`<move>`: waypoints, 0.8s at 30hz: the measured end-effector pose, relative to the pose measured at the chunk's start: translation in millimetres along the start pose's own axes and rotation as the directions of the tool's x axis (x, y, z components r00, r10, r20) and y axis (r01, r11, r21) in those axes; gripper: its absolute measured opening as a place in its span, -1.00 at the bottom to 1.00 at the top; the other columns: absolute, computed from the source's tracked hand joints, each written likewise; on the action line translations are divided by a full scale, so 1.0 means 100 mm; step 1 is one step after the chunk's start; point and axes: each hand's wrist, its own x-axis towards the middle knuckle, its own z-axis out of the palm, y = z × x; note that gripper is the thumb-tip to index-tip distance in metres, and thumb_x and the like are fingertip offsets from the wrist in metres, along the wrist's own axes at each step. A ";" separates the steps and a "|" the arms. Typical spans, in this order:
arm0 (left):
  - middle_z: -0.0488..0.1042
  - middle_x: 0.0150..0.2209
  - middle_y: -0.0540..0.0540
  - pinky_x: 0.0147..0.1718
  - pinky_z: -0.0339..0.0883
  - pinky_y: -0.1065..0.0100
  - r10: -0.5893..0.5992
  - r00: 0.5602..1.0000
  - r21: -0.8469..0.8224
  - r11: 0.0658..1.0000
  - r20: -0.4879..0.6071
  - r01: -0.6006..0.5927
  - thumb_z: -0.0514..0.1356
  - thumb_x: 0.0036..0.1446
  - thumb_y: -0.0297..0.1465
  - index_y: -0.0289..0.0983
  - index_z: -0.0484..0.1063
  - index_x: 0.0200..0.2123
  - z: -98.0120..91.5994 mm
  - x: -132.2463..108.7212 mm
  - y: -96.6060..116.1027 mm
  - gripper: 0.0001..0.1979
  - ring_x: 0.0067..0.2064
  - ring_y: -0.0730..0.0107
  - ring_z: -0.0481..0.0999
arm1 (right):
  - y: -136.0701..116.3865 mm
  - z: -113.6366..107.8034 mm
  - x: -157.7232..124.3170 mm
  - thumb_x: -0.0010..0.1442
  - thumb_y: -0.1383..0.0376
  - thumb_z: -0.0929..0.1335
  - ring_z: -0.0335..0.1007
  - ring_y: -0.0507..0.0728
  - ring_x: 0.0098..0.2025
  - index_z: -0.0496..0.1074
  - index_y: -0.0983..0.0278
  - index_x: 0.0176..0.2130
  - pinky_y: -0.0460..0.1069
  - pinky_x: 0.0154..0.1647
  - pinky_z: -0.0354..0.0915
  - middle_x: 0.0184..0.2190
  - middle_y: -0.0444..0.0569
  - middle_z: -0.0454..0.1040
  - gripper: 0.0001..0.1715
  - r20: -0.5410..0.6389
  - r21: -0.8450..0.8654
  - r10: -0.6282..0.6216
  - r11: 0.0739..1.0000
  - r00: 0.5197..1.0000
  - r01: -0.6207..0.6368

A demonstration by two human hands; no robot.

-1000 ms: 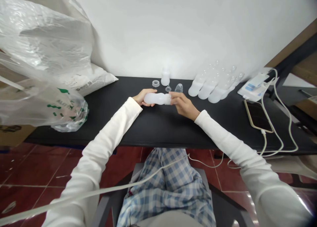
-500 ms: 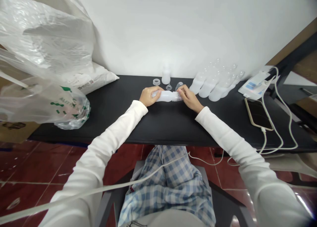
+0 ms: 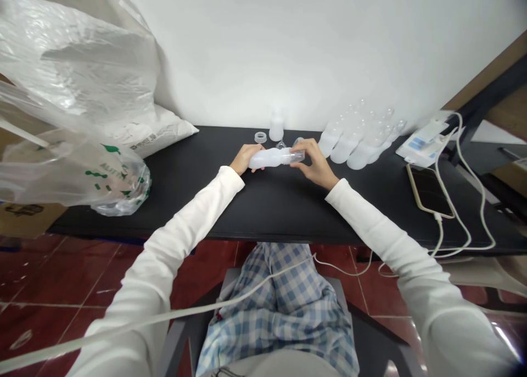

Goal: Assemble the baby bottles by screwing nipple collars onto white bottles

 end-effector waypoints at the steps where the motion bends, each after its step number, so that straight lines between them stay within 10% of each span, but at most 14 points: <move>1: 0.47 -0.67 -0.12 -0.78 0.00 0.42 -0.053 0.998 -0.019 0.998 0.043 0.054 0.14 0.13 0.07 -0.33 0.44 -0.42 -0.01 0.00 0.02 -0.47 -0.77 0.47 0.26 | -0.01 -0.02 -0.01 0.31 0.15 0.40 0.38 0.26 0.11 0.43 0.14 -0.02 0.26 0.17 0.42 -0.02 0.06 0.42 -0.74 0.034 -0.042 -0.042 0.998 0.999 0.043; 7: 0.39 -0.74 -0.18 -0.81 -0.24 0.40 -0.288 0.922 -0.060 0.948 0.260 0.313 0.09 0.14 0.03 -0.39 0.50 -0.38 -0.06 0.02 0.11 -0.45 -0.82 0.47 0.12 | -0.12 -0.09 -0.03 0.44 0.14 0.22 0.43 0.23 0.13 0.45 0.14 -0.12 0.24 0.19 0.43 0.08 0.08 0.46 -0.74 0.131 -0.143 -0.072 0.986 0.989 0.091; 13: 0.38 -0.74 -0.15 -0.79 -0.20 0.41 -0.287 0.942 -0.029 0.955 0.172 0.296 0.10 0.10 0.01 -0.36 0.49 -0.42 -0.05 0.04 0.10 -0.50 -0.79 0.43 0.21 | -0.12 -0.05 -0.07 0.29 -0.08 0.37 0.52 0.21 -0.06 0.45 0.17 -0.21 0.15 0.03 0.49 -0.09 0.06 0.55 -0.61 0.118 -0.107 0.010 0.994 0.993 0.002; 17: 0.40 -0.70 -0.10 -0.72 0.05 0.41 -0.136 0.987 0.021 0.991 0.090 0.135 0.13 0.09 -0.02 -0.33 0.45 -0.50 0.03 0.01 0.08 -0.54 -0.71 0.39 0.37 | -0.18 0.07 -0.10 0.17 -0.27 0.37 0.36 0.07 -0.46 0.35 0.19 -0.31 -0.01 -0.36 0.37 -0.48 -0.13 0.43 -0.40 0.134 -0.096 0.221 0.973 0.966 -0.209; 20: 0.44 -0.63 -0.08 -0.61 0.20 0.37 0.031 1.000 0.037 0.999 -0.004 -0.031 0.03 0.18 0.00 -0.31 0.44 -0.47 0.14 -0.05 0.09 -0.50 -0.63 0.38 0.41 | -0.28 0.11 -0.04 0.34 -0.29 0.13 0.29 0.07 -0.52 0.33 0.18 -0.30 0.00 -0.36 0.30 -0.58 -0.17 0.34 -0.34 -0.084 -0.046 0.352 0.933 0.932 -0.356; 24: 0.60 -0.39 -0.13 -0.30 0.37 0.34 0.415 0.907 0.400 0.845 -0.074 -0.354 -0.02 0.30 -0.03 -0.30 0.52 -0.37 0.29 -0.15 0.10 -0.48 -0.35 0.31 0.57 | -0.27 0.02 0.05 0.31 -0.37 0.01 0.22 0.07 -0.58 0.27 0.20 -0.52 0.00 -0.41 0.25 -0.72 -0.13 0.21 -0.15 -0.115 0.026 0.576 0.817 0.810 -0.577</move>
